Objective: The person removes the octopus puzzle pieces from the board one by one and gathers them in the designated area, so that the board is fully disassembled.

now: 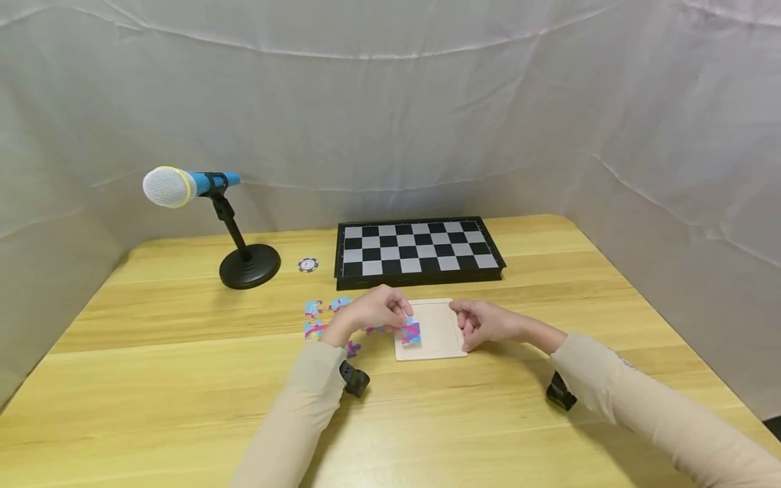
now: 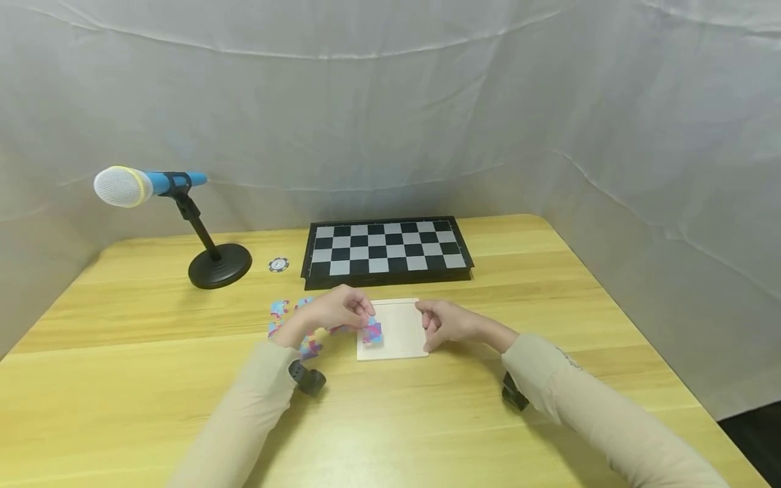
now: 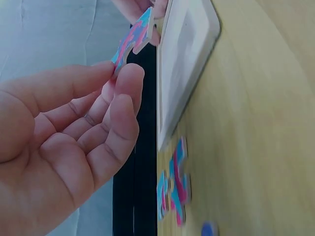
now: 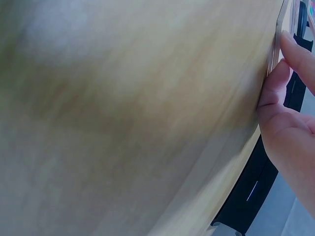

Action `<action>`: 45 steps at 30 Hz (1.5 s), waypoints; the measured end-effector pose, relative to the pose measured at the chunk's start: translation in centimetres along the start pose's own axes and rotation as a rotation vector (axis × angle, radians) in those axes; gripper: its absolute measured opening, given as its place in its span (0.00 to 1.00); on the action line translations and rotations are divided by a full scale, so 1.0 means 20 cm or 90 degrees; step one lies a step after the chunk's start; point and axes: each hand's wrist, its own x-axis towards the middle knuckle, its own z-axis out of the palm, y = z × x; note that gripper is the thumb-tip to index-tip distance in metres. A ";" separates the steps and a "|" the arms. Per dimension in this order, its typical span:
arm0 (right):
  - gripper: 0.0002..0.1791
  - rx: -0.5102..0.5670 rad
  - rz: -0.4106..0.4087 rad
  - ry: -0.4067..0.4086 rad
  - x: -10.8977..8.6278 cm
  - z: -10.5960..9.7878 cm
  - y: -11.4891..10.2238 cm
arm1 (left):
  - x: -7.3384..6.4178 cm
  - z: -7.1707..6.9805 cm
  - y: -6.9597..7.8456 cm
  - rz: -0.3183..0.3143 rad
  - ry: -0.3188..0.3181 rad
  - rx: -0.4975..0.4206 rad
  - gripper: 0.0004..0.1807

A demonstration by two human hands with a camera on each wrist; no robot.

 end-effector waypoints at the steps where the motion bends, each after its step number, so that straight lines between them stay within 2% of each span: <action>1: 0.46 0.003 0.000 0.000 0.00 0.00 0.00 | -0.01 -0.01 -0.01 -0.003 -0.002 -0.005 0.03; 5: 0.46 -0.001 -0.003 0.000 -0.01 0.00 0.00 | -0.03 -0.03 -0.04 -0.010 -0.010 -0.032 0.03; 11: 0.46 -0.004 0.000 0.002 -0.01 -0.01 0.00 | -0.07 -0.07 -0.07 0.019 -0.023 -0.050 0.03; 12: 0.46 -0.005 0.002 0.003 -0.01 -0.01 0.01 | -0.08 -0.08 -0.07 0.033 -0.027 -0.049 0.03; 15: 0.47 -0.007 0.001 0.002 -0.01 -0.01 0.01 | -0.11 -0.09 -0.08 0.036 -0.035 -0.056 0.04; 23: 0.46 -0.012 -0.006 0.002 -0.01 0.00 0.00 | -0.11 -0.08 -0.10 -0.031 -0.014 -0.015 0.04; 29: 0.46 -0.020 -0.003 0.004 -0.01 0.00 0.01 | -0.12 -0.08 -0.10 -0.065 -0.026 0.004 0.04; 38: 0.46 -0.034 0.003 0.008 -0.01 0.00 0.01 | -0.13 -0.07 -0.10 -0.077 -0.045 0.018 0.04; 45: 0.45 -0.034 -0.015 0.006 -0.01 0.00 0.01 | -0.14 -0.08 -0.11 -0.067 -0.051 0.041 0.03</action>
